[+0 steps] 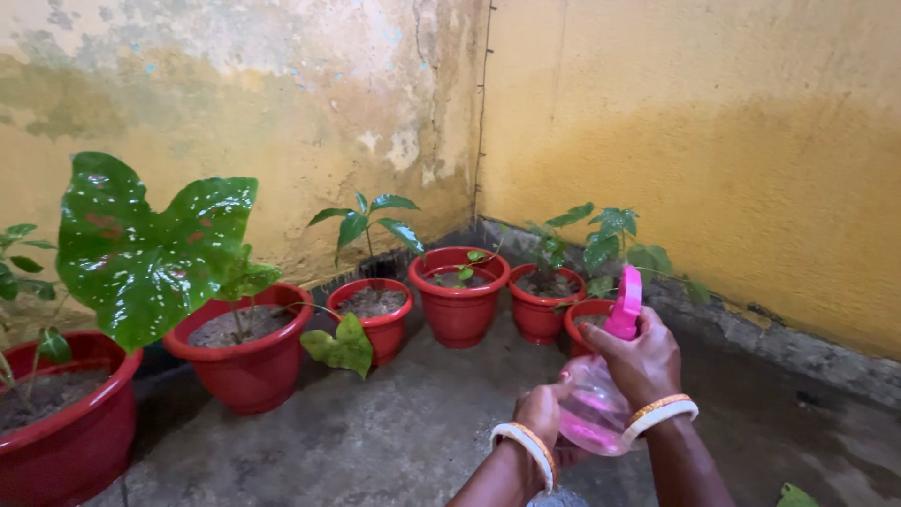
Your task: The person waters various potted plants by hand using a spray bottle, spraying the leaves and soil of different plants in red pots one at a time.
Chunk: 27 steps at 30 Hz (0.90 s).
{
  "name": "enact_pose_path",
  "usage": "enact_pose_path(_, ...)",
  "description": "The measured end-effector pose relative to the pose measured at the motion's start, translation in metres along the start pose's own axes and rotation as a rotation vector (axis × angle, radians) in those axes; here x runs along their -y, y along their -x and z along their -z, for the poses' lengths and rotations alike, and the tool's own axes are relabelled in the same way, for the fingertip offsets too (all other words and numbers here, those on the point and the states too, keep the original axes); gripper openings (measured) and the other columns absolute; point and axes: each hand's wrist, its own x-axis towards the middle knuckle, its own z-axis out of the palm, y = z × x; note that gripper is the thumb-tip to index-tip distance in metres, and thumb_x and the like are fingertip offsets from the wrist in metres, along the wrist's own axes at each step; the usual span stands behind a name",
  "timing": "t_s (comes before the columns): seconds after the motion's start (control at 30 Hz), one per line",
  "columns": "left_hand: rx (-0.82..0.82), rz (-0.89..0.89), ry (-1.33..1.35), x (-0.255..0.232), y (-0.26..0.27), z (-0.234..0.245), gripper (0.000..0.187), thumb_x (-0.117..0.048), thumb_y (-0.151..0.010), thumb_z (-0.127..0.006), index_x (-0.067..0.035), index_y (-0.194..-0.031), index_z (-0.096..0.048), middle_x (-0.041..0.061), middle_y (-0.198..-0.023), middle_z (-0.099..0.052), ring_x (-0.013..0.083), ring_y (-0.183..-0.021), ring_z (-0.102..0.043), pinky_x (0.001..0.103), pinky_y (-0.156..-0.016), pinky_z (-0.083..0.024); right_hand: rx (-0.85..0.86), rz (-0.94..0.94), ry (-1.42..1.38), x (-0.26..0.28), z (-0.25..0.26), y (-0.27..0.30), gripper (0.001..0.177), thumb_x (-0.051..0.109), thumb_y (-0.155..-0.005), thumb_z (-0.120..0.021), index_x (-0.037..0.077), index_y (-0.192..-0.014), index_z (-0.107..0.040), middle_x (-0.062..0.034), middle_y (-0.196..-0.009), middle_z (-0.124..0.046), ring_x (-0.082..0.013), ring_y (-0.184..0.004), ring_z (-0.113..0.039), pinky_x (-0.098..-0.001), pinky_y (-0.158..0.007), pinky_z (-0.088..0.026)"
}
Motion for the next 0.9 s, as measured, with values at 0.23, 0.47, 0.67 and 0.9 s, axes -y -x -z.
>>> enact_pose_path(0.23,-0.049,-0.050,-0.090,-0.012,0.021,0.004,0.045,-0.050,-0.098,-0.058,-0.011,-0.116,-0.071,0.009,-0.100,-0.077,0.0219,-0.081,-0.072,0.037,-0.065,-0.054,0.031,0.066,-0.026,0.007,-0.011,0.003,0.041,0.029,-0.073,-0.088,0.001,-0.097,-0.070,-0.0065,-0.081,-0.073,-0.0142,-0.071,-0.066,-0.0343,-0.066,-0.054)
enact_pose_path(0.47,-0.058,-0.055,-0.027,-0.006,0.019,0.022,0.047,-0.050,-0.097,-0.058,-0.010,-0.117,-0.072,0.010,-0.103,-0.079,0.0237,-0.083,-0.074,0.039,-0.066,-0.057,0.165,0.054,-0.124,0.002,-0.030,0.000,0.046,0.031,-0.072,-0.088,0.001,-0.101,-0.069,-0.0066,-0.080,-0.071,-0.0146,-0.069,-0.064,-0.0352,-0.062,-0.053)
enact_pose_path(0.67,-0.084,-0.036,0.014,-0.008,0.019,0.042,0.047,-0.050,-0.095,-0.062,-0.009,-0.115,-0.073,0.010,-0.099,-0.078,0.0243,-0.078,-0.074,0.038,-0.062,-0.057,0.187,0.035,-0.035,0.018,-0.042,0.010,0.046,0.033,-0.069,-0.089,0.003,-0.099,-0.070,-0.0079,-0.078,-0.073,-0.0161,-0.070,-0.068,-0.0362,-0.064,-0.055)
enact_pose_path(0.9,-0.043,-0.085,-0.003,-0.022,0.038,0.046,0.046,-0.049,-0.097,-0.059,-0.010,-0.117,-0.071,0.009,-0.099,-0.078,0.0217,-0.080,-0.074,0.036,-0.063,-0.056,0.091,0.074,0.080,0.028,-0.045,0.017,0.051,0.040,-0.070,-0.089,0.003,-0.099,-0.069,-0.0092,-0.082,-0.074,-0.0178,-0.073,-0.069,-0.0381,-0.068,-0.054)
